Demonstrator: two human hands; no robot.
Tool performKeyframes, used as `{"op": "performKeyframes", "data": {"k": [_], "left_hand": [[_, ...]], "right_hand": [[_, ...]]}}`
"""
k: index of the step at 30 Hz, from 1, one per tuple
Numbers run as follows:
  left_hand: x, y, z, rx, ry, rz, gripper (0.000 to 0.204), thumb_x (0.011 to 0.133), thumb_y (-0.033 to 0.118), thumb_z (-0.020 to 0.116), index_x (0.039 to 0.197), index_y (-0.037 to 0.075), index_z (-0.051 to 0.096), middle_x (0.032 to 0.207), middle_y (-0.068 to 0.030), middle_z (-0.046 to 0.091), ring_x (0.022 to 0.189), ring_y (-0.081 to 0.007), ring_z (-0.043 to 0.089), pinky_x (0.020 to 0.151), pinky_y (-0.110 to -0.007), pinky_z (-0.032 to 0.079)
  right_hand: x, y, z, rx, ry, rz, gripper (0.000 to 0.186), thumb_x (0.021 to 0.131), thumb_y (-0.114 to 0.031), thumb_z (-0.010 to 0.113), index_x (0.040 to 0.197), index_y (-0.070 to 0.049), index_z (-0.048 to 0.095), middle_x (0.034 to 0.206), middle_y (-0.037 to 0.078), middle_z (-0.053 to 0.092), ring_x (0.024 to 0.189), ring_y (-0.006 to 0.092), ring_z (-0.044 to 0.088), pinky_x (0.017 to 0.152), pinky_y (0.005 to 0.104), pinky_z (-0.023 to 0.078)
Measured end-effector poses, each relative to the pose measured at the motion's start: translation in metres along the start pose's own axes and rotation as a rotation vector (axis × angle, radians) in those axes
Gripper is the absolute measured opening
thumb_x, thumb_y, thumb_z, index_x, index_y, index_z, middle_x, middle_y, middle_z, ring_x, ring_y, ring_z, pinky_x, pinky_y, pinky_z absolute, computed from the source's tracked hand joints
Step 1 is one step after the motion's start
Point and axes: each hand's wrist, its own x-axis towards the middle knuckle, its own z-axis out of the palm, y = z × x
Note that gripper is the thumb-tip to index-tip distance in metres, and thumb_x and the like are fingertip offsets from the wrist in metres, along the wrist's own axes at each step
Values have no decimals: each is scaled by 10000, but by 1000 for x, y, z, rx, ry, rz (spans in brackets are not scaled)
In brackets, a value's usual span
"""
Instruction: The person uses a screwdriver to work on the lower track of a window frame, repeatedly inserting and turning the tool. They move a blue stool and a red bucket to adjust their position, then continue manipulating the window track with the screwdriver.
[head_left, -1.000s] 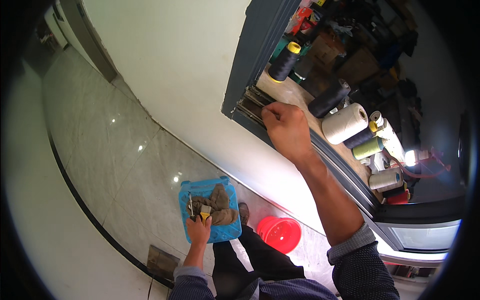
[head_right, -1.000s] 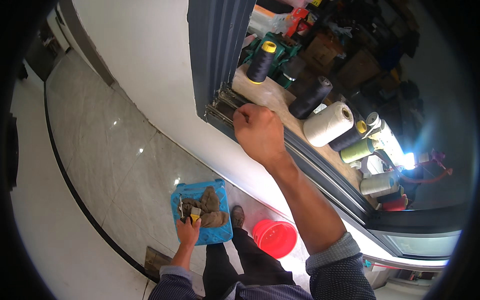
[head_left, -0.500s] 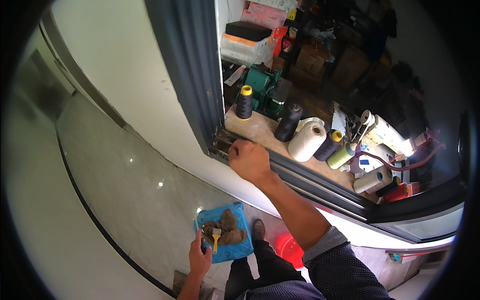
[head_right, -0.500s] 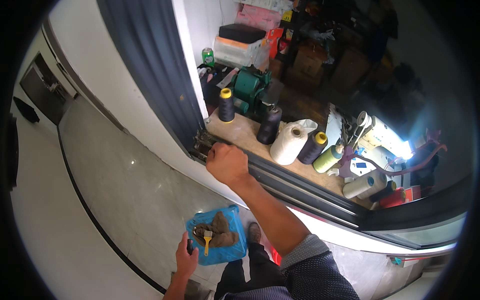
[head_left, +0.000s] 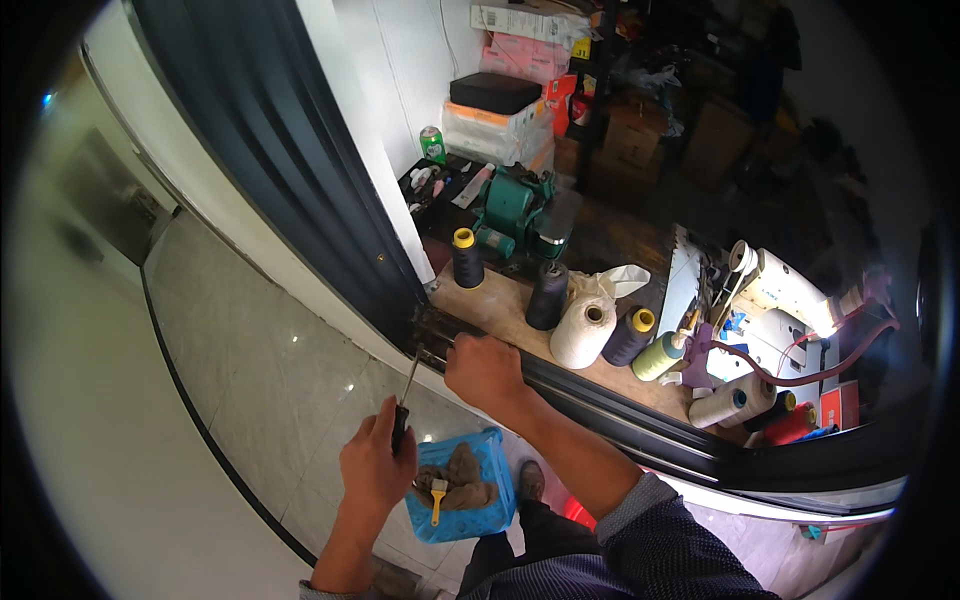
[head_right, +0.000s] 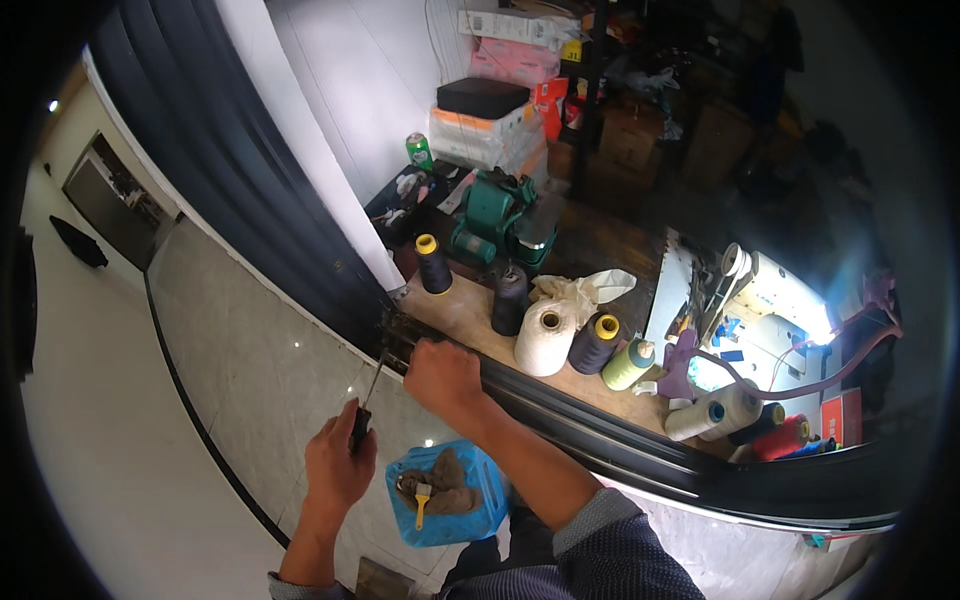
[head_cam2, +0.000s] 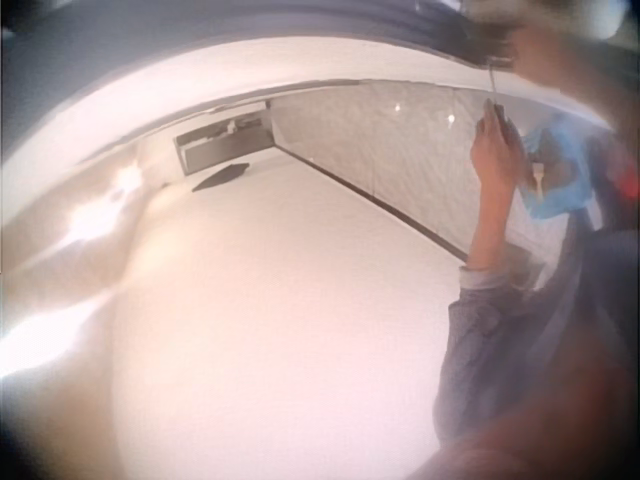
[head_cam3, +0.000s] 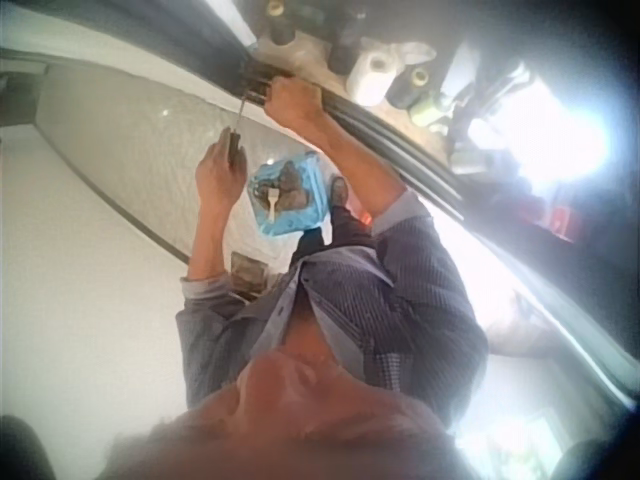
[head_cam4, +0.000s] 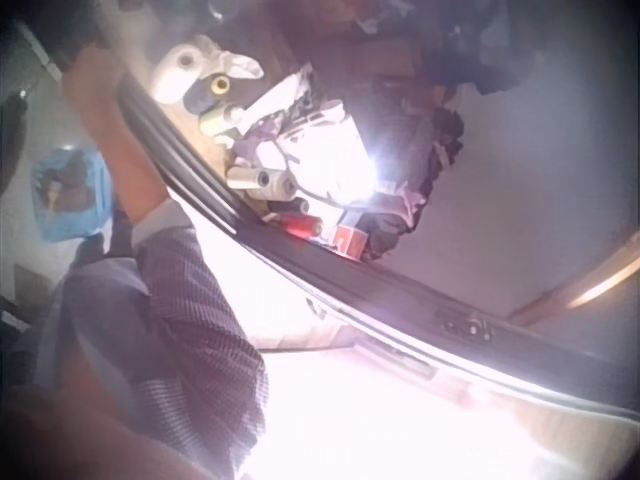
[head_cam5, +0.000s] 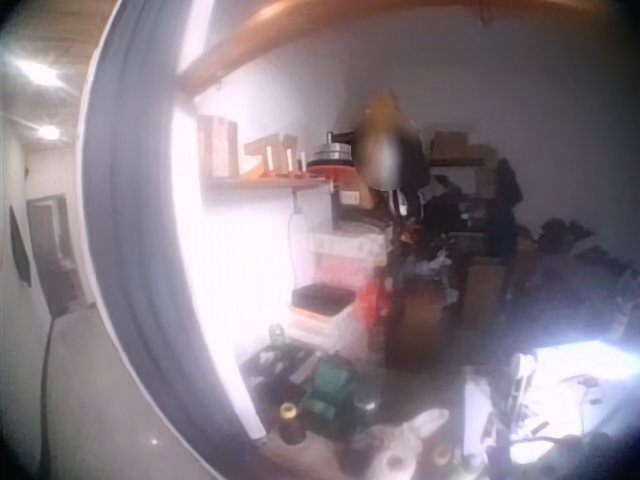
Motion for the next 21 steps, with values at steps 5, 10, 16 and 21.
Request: {"op": "performKeyframes", "data": {"k": [5,10,16,21], "left_hand": [[34,14,-4,178,-108,-59,406,810,118,684,1190,-2,608,840,-212,682,701,-410,687,606,-483,552],[58,26,-9,268,-264,-145,279,819,135,648,1047,-25,624,783,-243,684,705,-429,688,630,-490,562],[80,38,-7,251,-290,-215,223,865,155,593,875,-53,672,815,-296,679,768,-469,667,716,-513,557],[81,24,-8,54,-266,-220,253,897,140,571,819,-89,647,691,-265,658,602,-381,689,602,-442,566]], "right_hand": [[5,11,11,-11,34,-78,268,922,-248,591,867,-8,696,837,265,707,791,453,705,738,529,572],[7,4,10,0,9,-96,268,921,-231,587,859,4,699,845,264,710,788,438,710,736,521,572],[15,-3,5,84,-68,-54,173,783,-87,605,865,21,712,933,267,717,896,443,708,798,513,571],[16,3,12,131,-50,-51,171,799,-98,599,860,22,704,936,279,710,908,459,698,820,534,561]]}}
